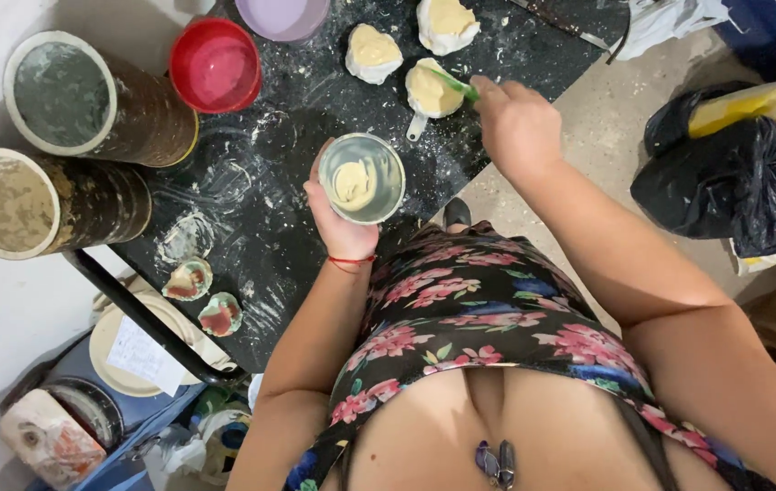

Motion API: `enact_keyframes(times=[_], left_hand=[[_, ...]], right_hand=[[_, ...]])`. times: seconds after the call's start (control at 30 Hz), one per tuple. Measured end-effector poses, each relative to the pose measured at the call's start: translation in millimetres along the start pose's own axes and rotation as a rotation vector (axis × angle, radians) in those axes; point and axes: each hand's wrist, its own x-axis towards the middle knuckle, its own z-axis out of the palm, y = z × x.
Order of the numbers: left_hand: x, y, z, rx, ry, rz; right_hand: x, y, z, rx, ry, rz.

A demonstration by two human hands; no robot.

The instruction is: Applying dental plaster into impressions using a spatula to create dental models.

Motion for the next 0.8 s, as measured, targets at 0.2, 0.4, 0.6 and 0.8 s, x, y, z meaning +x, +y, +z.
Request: enact_keyframes(times=[0.2,0.4,0.6,0.8], left_hand=[[-0.8,6.9,7.9,-0.008,-0.027,-0.026],[-3.1,10.8,7.7,0.022,-0.057,-0.036],[-4.3,11.0,6.1,0.004,-0.044,-0.029],[-3.3,10.6,6.7,0.014,-0.034,-0.035]], right_hand=[[1.7,3.7,-0.8,-0.035,0.064,-0.043],[5.4,-13.6,-13.9,-0.046,0.018,-0.047],[-0.5,-8.5,-1.0,-0.046,0.007,-0.017],[-4.4,3.8,15.6,-0.029,-0.057,0.021]])
